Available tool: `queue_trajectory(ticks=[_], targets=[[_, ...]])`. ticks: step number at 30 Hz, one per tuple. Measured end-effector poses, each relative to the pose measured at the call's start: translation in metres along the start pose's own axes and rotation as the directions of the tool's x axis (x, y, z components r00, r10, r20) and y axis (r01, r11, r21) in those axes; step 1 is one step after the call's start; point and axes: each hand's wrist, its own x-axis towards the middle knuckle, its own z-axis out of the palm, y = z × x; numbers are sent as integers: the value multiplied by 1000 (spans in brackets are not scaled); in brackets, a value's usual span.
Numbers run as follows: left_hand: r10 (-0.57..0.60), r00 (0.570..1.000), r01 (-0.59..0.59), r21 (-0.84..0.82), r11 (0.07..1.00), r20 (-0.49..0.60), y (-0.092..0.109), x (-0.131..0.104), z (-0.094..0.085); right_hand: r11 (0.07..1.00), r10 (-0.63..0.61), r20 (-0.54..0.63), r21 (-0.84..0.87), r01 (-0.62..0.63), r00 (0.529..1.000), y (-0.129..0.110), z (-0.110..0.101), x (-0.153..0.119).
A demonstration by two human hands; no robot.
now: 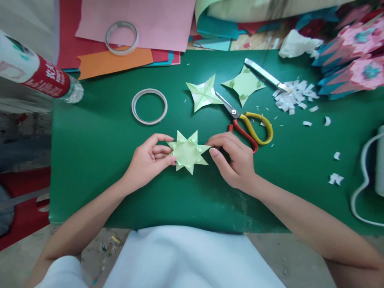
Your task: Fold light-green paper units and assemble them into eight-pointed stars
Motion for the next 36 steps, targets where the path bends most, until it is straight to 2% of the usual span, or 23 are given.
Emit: queue_trajectory(ticks=[2,3,5,7,10,14,19,23,28,36], targets=[[17,999,-13,84,996,-51,4,4,-11,969,-119,-1,-217,116,993,8,-3,5],[35,996,-23,143,989,-82,6,5,-17,940,-136,24,-312,136,990,12,-4,8],[92,987,-51,292,955,-130,11,7,-28,893,-109,83,-429,135,991,18,-6,14],[196,964,-92,470,878,-178,16,8,-36,877,-59,128,-467,112,990,22,-7,19],[350,919,-135,689,712,-182,19,7,-42,879,-19,150,-468,88,988,23,-5,25],[466,876,-154,844,513,-123,17,5,-42,869,-9,187,-484,100,982,23,-2,28],[488,873,-67,989,135,-7,13,1,-44,807,8,220,-577,124,976,25,-1,28],[525,850,-13,999,-43,34,13,3,-49,768,-10,232,-621,156,973,25,-2,27],[621,775,-47,991,-122,113,13,3,-46,755,-43,258,-625,201,965,25,-3,28],[688,688,-198,972,-130,232,9,0,-35,780,-16,267,-599,179,964,25,0,33]])
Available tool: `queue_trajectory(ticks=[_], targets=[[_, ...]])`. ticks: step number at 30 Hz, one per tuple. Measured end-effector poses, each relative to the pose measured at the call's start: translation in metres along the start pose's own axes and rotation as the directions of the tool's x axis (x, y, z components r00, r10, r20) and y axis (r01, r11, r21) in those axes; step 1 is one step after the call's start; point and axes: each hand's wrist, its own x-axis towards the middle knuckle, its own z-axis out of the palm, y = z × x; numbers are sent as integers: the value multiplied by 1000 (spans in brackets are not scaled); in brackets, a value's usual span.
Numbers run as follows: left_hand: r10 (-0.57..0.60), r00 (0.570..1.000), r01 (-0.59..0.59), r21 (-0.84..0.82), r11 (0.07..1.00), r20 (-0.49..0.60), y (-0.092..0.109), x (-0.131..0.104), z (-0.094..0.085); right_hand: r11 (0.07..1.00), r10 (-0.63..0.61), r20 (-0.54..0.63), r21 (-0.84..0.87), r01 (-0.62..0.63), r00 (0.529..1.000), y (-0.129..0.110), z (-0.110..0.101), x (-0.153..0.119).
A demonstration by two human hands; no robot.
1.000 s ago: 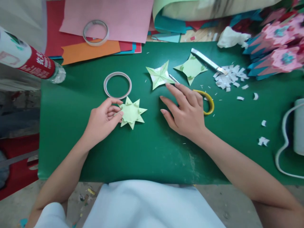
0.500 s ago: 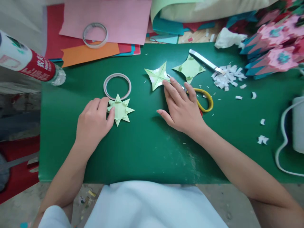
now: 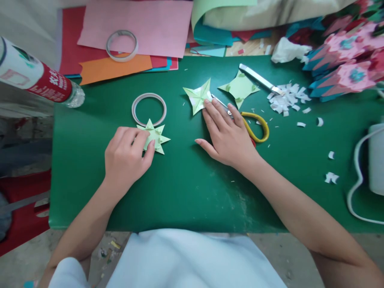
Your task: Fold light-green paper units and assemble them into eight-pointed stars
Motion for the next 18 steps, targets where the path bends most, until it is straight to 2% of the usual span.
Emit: queue_trajectory(ticks=[5,7,9,10,11,12,14,15,16,18], targets=[[-2,998,-7,-127,992,-68,5,1,1,1000,-10,-37,-3,10,999,2,0,1],[-31,996,8,-253,967,-88,12,0,-1,999,-28,-70,-23,26,997,-1,-3,-1],[-111,993,85,-460,884,-31,21,-1,-5,996,-71,-115,-66,64,991,-9,-8,-5],[-175,982,183,-584,791,72,25,-2,-7,991,-104,-146,-96,91,984,-14,-10,-9],[-207,953,302,-704,643,220,30,-3,-8,984,-147,-180,-131,125,973,-20,-13,-13],[-212,907,420,-793,441,363,34,-5,-9,973,-197,-225,-164,162,954,-27,-15,-18],[-153,834,544,-837,64,530,40,-7,-9,940,-322,-300,-216,265,898,-39,-18,-27],[-131,813,564,-823,-65,567,42,-8,-8,922,-373,-320,-232,310,871,-44,-18,-32],[-125,799,571,-807,-150,588,43,-8,-6,904,-420,-334,-240,355,844,-47,-18,-36],[-158,771,581,-783,-223,617,45,-8,-3,874,-484,-351,-244,421,801,-51,-17,-40]])
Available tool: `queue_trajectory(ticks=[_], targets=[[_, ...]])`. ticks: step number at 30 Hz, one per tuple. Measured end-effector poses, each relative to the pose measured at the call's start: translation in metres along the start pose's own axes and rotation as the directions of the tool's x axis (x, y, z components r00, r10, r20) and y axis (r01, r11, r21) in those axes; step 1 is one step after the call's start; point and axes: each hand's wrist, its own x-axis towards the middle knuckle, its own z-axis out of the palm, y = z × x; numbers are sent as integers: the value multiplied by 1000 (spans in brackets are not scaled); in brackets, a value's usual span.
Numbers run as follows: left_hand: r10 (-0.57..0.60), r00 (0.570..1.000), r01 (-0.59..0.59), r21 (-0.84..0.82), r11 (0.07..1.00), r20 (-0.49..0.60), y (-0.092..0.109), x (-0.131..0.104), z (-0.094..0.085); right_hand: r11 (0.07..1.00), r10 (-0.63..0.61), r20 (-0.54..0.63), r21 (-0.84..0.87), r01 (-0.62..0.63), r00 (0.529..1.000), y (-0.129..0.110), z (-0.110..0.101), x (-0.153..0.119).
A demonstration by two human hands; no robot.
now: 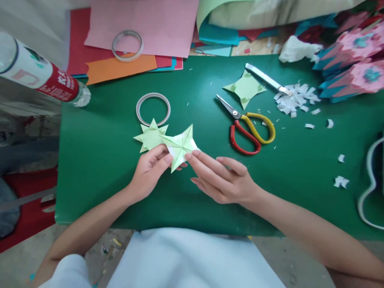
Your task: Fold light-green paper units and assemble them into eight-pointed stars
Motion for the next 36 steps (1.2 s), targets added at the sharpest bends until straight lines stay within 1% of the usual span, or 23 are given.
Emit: queue_trajectory(ticks=[3,6,7,8,10,11,13,14,16,18,20,21,23,25,27,29,32,34,36], targets=[[-47,995,44,-34,998,-90,-3,2,2,996,-82,-37,29,83,996,1,2,-3],[-90,989,86,-40,995,-121,-4,2,6,984,-138,-82,105,146,987,4,3,-3],[-105,987,102,-27,994,-118,-4,2,7,979,-118,-107,151,134,987,5,3,-3],[-117,987,117,-5,993,-110,-4,1,8,976,-64,-139,199,91,988,5,3,-3],[-137,989,141,68,988,-62,-4,-2,10,962,114,-174,266,-65,978,4,2,-3],[-142,990,144,115,983,-26,-4,-3,11,945,216,-164,283,-164,962,4,1,-2],[-141,989,130,203,970,40,-4,-6,12,888,380,-86,312,-337,921,4,1,-1],[-139,988,121,231,965,62,-4,-8,12,853,423,-15,344,-393,906,5,1,0],[-136,987,114,232,966,84,-4,-9,13,758,458,125,463,-460,880,6,2,2],[-138,986,121,174,977,90,-5,-9,13,635,454,225,597,-490,862,5,2,4],[-146,983,132,126,983,107,-5,-9,15,516,459,276,691,-506,845,3,2,5],[-155,981,140,122,983,120,-5,-8,15,474,463,287,719,-508,839,1,2,5],[-176,973,152,157,976,151,-5,-8,16,421,467,301,751,-509,831,-2,1,5],[-188,971,153,217,964,150,-4,-8,17,403,474,307,758,-513,825,-4,1,5],[-195,974,158,271,949,116,-3,-8,17,430,473,294,745,-509,830,-6,2,4],[-199,977,170,284,944,76,-1,-7,18,511,480,255,697,-504,839,-6,3,3],[-191,981,177,244,953,33,-1,-6,20,696,481,141,538,-475,865,-7,4,4],[-185,983,182,205,962,-2,-2,-6,21,827,423,54,385,-409,905,-8,2,4],[-183,983,185,149,971,-29,-5,-6,22,919,331,-10,232,-320,944,-8,-1,5]])
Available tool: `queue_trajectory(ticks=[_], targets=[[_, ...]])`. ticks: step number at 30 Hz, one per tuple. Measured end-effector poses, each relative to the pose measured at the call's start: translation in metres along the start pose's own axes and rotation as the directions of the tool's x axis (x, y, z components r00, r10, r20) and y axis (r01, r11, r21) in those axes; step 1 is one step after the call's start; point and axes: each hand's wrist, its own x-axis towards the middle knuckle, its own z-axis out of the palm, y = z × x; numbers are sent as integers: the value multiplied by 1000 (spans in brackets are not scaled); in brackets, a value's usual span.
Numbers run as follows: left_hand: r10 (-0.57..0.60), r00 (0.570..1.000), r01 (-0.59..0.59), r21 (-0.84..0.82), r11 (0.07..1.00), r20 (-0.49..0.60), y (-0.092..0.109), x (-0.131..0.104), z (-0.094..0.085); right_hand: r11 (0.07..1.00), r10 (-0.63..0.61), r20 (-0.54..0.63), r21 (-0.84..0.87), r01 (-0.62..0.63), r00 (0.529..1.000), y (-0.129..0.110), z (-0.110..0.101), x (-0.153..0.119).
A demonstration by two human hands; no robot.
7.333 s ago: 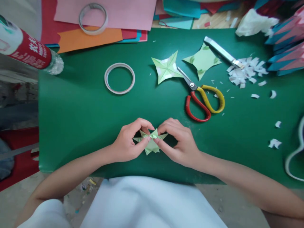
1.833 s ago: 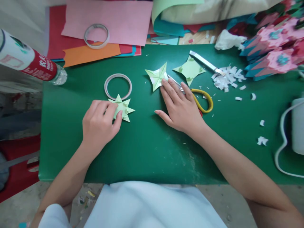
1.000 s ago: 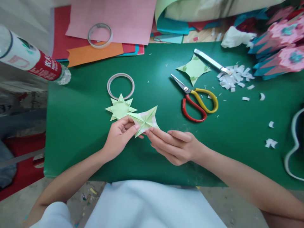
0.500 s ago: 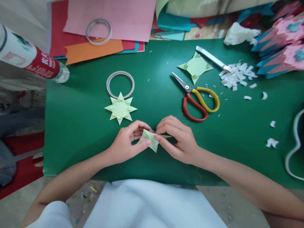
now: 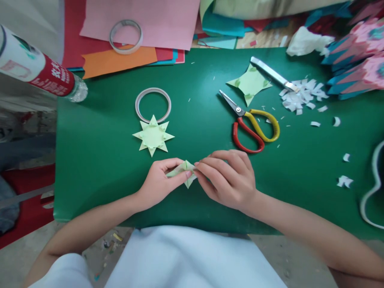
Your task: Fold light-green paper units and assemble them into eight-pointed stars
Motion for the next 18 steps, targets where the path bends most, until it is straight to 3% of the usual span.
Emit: queue_trajectory(ticks=[4,7,18], targets=[[-16,1000,14,-92,996,-25,-4,0,2,965,-131,-19,-231,123,991,-4,-4,-1],[-34,998,30,-71,997,-51,-3,0,3,939,-177,10,-299,172,984,-5,-5,0],[17,997,-10,104,994,-71,-3,-4,7,957,-265,184,-70,282,946,8,-9,9]])
